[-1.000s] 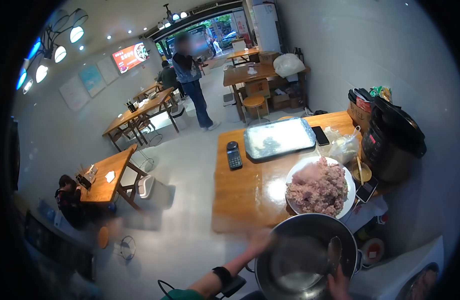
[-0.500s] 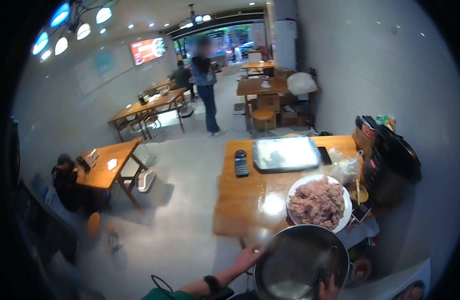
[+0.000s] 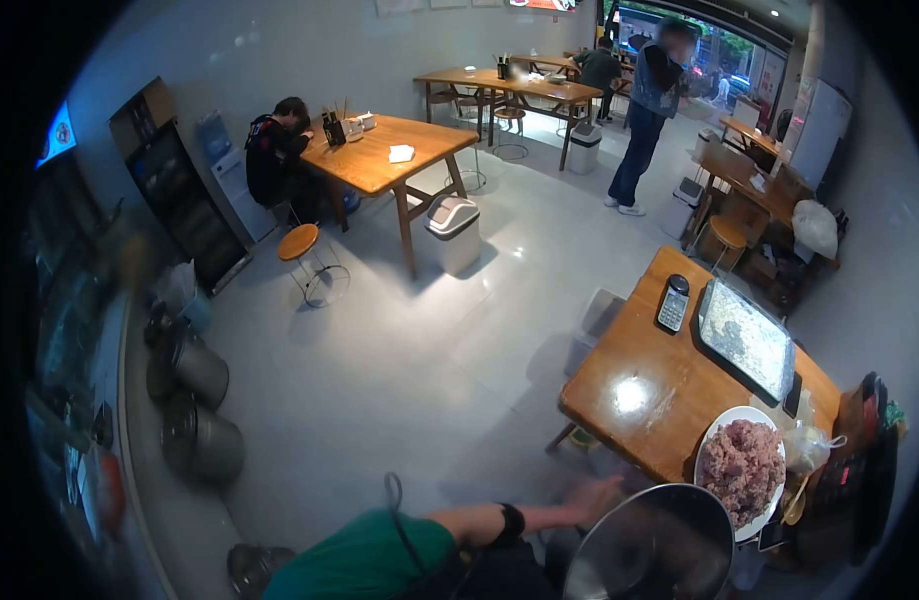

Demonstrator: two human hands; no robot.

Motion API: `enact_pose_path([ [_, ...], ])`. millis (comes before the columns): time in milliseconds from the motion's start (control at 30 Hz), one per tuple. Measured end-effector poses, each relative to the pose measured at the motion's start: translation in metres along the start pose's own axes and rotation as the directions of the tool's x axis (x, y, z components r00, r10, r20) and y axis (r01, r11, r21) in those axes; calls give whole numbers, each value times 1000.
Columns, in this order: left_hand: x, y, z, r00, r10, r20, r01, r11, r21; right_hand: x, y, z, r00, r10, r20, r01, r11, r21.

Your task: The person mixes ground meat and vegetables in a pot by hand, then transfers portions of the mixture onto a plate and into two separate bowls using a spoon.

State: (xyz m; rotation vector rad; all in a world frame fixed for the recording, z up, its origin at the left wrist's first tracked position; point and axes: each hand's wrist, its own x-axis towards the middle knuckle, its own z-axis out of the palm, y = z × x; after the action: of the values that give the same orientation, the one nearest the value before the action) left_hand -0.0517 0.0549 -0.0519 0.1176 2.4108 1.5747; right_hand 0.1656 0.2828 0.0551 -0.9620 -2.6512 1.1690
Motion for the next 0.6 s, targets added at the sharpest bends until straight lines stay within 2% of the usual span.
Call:
enact_pose_path([
  [33, -2, 4, -1, 1000, 12, -6, -12, 1000, -6, 0, 2, 0, 1000, 1, -6, -1, 1000, -4],
  [67, -1, -2, 5, 1000, 19, 2, -19, 1000, -10, 0, 7, -2, 998, -66, -6, 66, 997, -39],
  [100, 6, -13, 9, 998, 62, 0, -62, 998, -4, 3, 10, 1, 990, -137, -10, 136, 988, -65],
  [133, 15, -21, 14, 994, 113, 3, -113, 994, 5, 8, 20, 2, 990, -137, -35, 135, 989, -55],
  [167, 18, -29, 21, 989, 144, 25, -145, 989, 12, 12, 36, 2, 998, -59, 17, 59, 997, -40],
  [200, 18, -38, 27, 987, 157, -23, -157, 988, -5, 15, 48, 2, 998, 27, 58, -26, 999, -20],
  [233, 17, -43, 30, 983, 172, -63, -173, 985, -20, 17, 54, 4, 999, 50, 8, -50, 999, 11],
  [267, 18, -44, 29, 976, 218, -17, -218, 976, -2, 19, 59, 9, 983, -169, -69, 166, 985, -52],
  [300, 16, -45, 26, 976, 211, -48, -210, 978, 15, 15, 62, 12, 918, -376, -126, 358, 922, -144],
  [333, 15, -45, 22, 977, 196, -86, -194, 980, 30, 10, 57, 10, 923, -346, -170, 327, 936, -131],
  [367, 10, -33, 14, 975, 218, -54, -216, 976, 44, 9, 46, 6, 950, -279, -136, 262, 956, -133],
  [400, 4, -22, 6, 983, 176, -48, -174, 984, 48, 7, 42, 5, 972, -216, -92, 203, 970, -133],
  [433, 1, -12, -2, 990, 133, -51, -130, 990, 53, 7, 45, 8, 973, -204, -107, 191, 975, -116],
  [500, 3, -9, -5, 985, 164, -54, -161, 985, 63, 10, 50, 12, 966, -204, -158, 205, 979, -12],
  [600, -1, -7, -6, 986, 159, -50, -156, 986, 66, 3, 37, 7, 974, -172, -147, 170, 985, -23],
])
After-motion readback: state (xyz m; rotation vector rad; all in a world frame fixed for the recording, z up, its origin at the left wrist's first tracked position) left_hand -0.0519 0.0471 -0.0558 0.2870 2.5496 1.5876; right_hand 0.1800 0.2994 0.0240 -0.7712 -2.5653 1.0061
